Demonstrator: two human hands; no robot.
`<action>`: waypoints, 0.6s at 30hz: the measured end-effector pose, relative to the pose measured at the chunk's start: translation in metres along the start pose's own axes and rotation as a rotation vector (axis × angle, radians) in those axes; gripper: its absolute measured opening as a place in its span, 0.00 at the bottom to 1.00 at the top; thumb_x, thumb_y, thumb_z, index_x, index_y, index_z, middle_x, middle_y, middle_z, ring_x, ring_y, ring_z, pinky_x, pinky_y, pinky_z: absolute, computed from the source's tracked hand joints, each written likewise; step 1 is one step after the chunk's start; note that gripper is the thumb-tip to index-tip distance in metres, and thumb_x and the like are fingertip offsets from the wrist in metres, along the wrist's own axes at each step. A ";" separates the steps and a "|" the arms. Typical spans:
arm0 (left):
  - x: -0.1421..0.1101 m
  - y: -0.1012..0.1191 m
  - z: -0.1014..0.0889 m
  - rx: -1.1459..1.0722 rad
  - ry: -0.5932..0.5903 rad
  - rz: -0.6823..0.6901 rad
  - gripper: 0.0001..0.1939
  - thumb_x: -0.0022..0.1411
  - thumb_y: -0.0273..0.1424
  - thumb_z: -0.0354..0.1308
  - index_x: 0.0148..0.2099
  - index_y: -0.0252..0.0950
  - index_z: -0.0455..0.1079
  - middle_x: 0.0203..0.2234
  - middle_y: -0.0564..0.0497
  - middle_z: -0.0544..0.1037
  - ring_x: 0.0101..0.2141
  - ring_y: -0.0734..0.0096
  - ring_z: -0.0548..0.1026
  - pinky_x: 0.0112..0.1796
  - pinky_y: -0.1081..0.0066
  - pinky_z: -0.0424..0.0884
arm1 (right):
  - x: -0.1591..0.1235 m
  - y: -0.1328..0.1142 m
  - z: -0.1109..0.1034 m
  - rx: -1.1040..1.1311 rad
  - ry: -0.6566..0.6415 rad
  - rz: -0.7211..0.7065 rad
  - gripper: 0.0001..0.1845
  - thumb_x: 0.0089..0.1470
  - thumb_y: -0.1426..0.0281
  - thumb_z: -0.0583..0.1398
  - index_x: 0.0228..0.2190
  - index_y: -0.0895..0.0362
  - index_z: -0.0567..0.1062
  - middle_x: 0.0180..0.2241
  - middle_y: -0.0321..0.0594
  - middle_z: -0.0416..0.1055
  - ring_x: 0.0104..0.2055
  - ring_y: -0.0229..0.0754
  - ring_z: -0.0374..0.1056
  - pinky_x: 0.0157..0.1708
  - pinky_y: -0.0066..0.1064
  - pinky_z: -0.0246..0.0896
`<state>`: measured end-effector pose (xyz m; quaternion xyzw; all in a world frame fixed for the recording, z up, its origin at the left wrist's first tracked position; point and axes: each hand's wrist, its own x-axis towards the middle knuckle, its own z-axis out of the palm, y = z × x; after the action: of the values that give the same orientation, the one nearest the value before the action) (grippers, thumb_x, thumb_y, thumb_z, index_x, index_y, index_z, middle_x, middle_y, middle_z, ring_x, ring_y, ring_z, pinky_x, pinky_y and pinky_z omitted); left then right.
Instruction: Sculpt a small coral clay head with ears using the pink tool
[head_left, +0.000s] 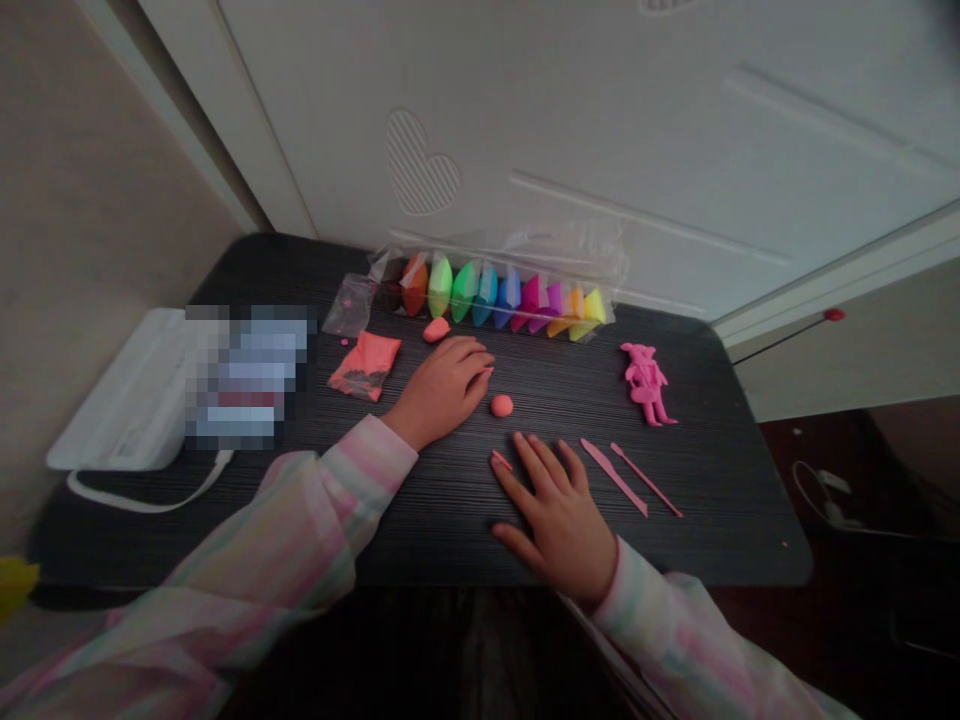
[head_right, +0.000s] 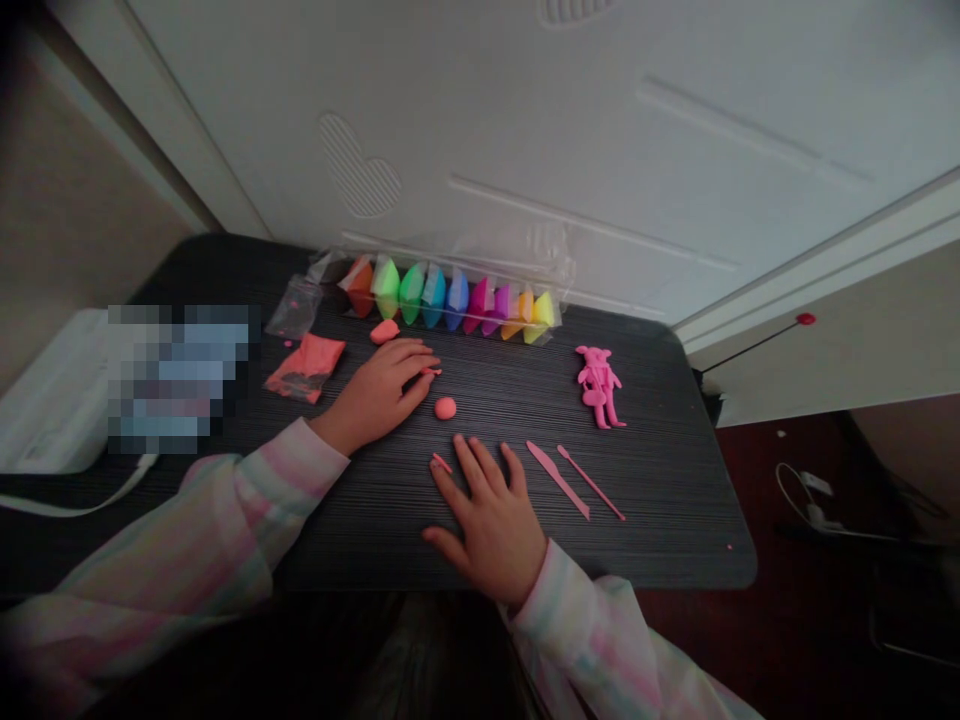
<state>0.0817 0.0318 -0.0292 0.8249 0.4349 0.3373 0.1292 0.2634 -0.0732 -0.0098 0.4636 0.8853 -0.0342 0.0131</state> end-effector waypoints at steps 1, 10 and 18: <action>0.000 0.000 0.000 0.001 0.002 -0.003 0.12 0.57 0.27 0.45 0.41 0.32 0.66 0.40 0.45 0.70 0.46 0.66 0.64 0.47 0.61 0.60 | 0.000 0.000 0.000 0.006 -0.002 -0.004 0.30 0.49 0.56 0.50 0.53 0.51 0.54 0.57 0.48 0.47 0.57 0.52 0.44 0.51 0.50 0.36; 0.000 0.000 -0.001 0.034 -0.007 -0.001 0.12 0.58 0.28 0.45 0.41 0.30 0.66 0.40 0.44 0.70 0.46 0.67 0.63 0.48 0.64 0.60 | 0.002 0.003 -0.001 0.009 -0.004 0.045 0.29 0.50 0.56 0.50 0.53 0.48 0.53 0.57 0.47 0.45 0.57 0.52 0.42 0.51 0.50 0.36; 0.000 0.000 0.000 0.033 -0.008 0.003 0.13 0.58 0.29 0.45 0.41 0.30 0.67 0.40 0.44 0.70 0.46 0.66 0.63 0.48 0.64 0.60 | 0.002 0.004 -0.002 0.019 -0.004 0.045 0.28 0.50 0.56 0.49 0.53 0.47 0.53 0.57 0.48 0.45 0.58 0.52 0.41 0.52 0.50 0.36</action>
<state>0.0812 0.0318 -0.0293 0.8290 0.4384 0.3270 0.1170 0.2656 -0.0691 -0.0085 0.4837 0.8741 -0.0434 0.0111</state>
